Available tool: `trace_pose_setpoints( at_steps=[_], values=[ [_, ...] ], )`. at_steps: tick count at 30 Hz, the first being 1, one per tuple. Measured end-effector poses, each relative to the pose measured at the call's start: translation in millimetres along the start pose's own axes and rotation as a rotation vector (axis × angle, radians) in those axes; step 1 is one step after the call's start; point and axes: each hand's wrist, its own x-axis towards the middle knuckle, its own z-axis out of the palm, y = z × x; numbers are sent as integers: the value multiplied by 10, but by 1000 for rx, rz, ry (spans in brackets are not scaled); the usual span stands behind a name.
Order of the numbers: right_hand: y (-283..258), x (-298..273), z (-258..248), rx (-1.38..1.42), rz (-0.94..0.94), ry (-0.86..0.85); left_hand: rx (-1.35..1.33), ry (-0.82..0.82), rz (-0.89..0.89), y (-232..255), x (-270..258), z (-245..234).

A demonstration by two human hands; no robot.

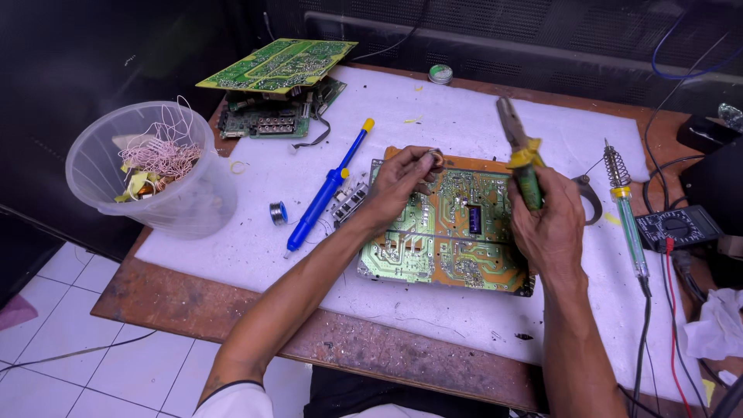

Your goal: The person uses a soldering iron and pliers to remove a small electronic component from a circuit board. They then use their hands to strip the insulation from a wire and prepare it for soldering.

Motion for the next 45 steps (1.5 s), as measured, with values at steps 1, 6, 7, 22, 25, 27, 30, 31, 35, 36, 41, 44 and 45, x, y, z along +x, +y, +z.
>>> trace_pose_setpoints(
  at_steps=[1,6,7,22,25,27,30,31,35,36,41,44,45],
  values=[
    [-34,59,38,1,-1,-1,0,2,0,26,16,31],
    [296,218,473,-93,-114,-160,-66,13,-10,-124,169,13],
    [263,212,436,-95,-112,-155,-67,8,-8,-165,183,12],
    [-198,339,482,332,-321,-122,-38,-113,-15,-165,136,-7],
    [-117,343,509,439,-266,-115,-40,-132,-12,-113,112,36],
    [-55,339,514,587,-137,-191,-18,-119,15,-118,113,35],
    [42,341,588,786,-77,-274,-63,-132,4,-103,81,74],
    [49,327,581,786,-74,-275,-65,-132,0,-103,78,75],
    [82,330,569,960,90,-340,-120,-171,-18,-137,73,80],
    [93,334,570,993,157,-355,-141,-178,-24,-157,61,83],
    [43,350,474,826,141,-388,-172,-110,-40,-278,117,-15],
    [-13,398,209,333,-36,-508,-280,54,-80,-268,163,-64],
    [-12,416,107,-42,-165,-587,-377,164,-112,-266,167,-72]
  ],
)
